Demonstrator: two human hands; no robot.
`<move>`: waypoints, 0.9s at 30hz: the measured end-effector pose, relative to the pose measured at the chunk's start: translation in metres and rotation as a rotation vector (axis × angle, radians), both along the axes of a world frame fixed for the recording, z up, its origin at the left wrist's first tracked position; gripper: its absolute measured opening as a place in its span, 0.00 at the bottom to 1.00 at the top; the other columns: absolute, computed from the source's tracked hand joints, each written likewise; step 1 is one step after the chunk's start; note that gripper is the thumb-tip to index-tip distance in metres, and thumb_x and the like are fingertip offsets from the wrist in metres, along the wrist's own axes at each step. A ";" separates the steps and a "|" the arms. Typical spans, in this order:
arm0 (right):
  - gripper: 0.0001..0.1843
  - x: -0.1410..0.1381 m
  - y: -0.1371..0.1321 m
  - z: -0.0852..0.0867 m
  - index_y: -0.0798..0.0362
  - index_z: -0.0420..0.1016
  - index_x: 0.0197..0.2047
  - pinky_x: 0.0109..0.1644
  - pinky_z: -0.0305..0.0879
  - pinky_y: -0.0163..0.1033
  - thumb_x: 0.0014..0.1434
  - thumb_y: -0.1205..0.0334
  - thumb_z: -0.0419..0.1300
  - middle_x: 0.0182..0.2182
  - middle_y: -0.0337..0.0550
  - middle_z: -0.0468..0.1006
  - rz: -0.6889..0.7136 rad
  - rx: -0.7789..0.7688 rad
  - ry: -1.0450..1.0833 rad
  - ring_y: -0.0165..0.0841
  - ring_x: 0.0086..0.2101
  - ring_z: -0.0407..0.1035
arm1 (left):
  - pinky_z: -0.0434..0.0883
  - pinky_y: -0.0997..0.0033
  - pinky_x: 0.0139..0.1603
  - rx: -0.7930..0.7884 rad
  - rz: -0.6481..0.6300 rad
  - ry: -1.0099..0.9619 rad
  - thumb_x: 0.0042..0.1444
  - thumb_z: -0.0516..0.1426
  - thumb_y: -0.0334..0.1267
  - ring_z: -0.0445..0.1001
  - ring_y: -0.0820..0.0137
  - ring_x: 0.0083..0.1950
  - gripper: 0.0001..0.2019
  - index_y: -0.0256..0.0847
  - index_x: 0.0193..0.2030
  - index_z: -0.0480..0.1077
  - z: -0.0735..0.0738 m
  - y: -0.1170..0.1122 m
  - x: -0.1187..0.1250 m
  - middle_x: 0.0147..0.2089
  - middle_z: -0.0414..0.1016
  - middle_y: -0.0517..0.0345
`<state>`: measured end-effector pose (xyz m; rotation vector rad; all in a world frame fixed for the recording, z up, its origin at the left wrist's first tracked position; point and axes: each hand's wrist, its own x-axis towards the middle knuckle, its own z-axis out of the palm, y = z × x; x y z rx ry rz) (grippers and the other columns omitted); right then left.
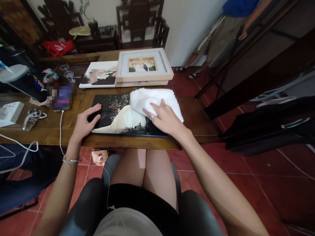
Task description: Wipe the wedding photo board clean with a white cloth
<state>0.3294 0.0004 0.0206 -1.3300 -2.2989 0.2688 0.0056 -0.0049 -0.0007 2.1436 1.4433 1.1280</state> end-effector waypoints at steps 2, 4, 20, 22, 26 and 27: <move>0.14 -0.015 0.024 -0.003 0.51 0.70 0.37 0.58 0.58 0.66 0.65 0.58 0.45 0.36 0.53 0.80 -0.076 0.025 -0.044 0.53 0.44 0.73 | 0.63 0.52 0.68 -0.002 0.001 -0.004 0.60 0.57 0.40 0.70 0.61 0.64 0.16 0.41 0.53 0.75 -0.001 0.001 -0.001 0.60 0.74 0.49; 0.15 -0.036 0.035 -0.004 0.57 0.72 0.44 0.58 0.52 0.74 0.64 0.62 0.45 0.46 0.62 0.78 -0.158 0.026 -0.096 0.60 0.56 0.66 | 0.63 0.51 0.68 -0.005 0.003 -0.006 0.60 0.57 0.40 0.70 0.60 0.64 0.16 0.41 0.53 0.75 -0.002 0.001 -0.001 0.60 0.74 0.49; 0.12 -0.007 -0.083 0.012 0.48 0.68 0.28 0.58 0.67 0.57 0.63 0.63 0.49 0.41 0.48 0.82 0.243 -0.058 0.064 0.48 0.46 0.76 | 0.63 0.50 0.68 -0.015 0.002 0.021 0.61 0.56 0.39 0.70 0.60 0.65 0.16 0.41 0.53 0.75 -0.001 0.000 -0.001 0.60 0.74 0.50; 0.15 0.007 -0.064 0.006 0.47 0.65 0.26 0.51 0.70 0.56 0.65 0.57 0.49 0.31 0.45 0.80 0.128 -0.082 0.062 0.47 0.35 0.77 | 0.63 0.50 0.68 -0.010 -0.001 0.022 0.61 0.56 0.40 0.70 0.60 0.65 0.16 0.41 0.53 0.75 -0.002 0.001 -0.001 0.60 0.74 0.50; 0.16 -0.002 -0.009 -0.002 0.47 0.65 0.28 0.56 0.63 0.60 0.66 0.53 0.47 0.26 0.44 0.77 -0.092 -0.012 0.051 0.47 0.33 0.74 | 0.63 0.52 0.68 0.000 -0.004 0.026 0.61 0.56 0.40 0.70 0.60 0.64 0.16 0.40 0.54 0.75 0.000 0.000 0.001 0.60 0.74 0.49; 0.16 -0.012 0.005 -0.002 0.48 0.67 0.30 0.58 0.60 0.62 0.66 0.54 0.46 0.29 0.46 0.78 -0.135 -0.001 0.044 0.49 0.36 0.75 | 0.62 0.52 0.69 0.006 -0.008 0.018 0.62 0.56 0.41 0.69 0.60 0.65 0.16 0.40 0.54 0.74 0.002 -0.001 0.001 0.61 0.74 0.48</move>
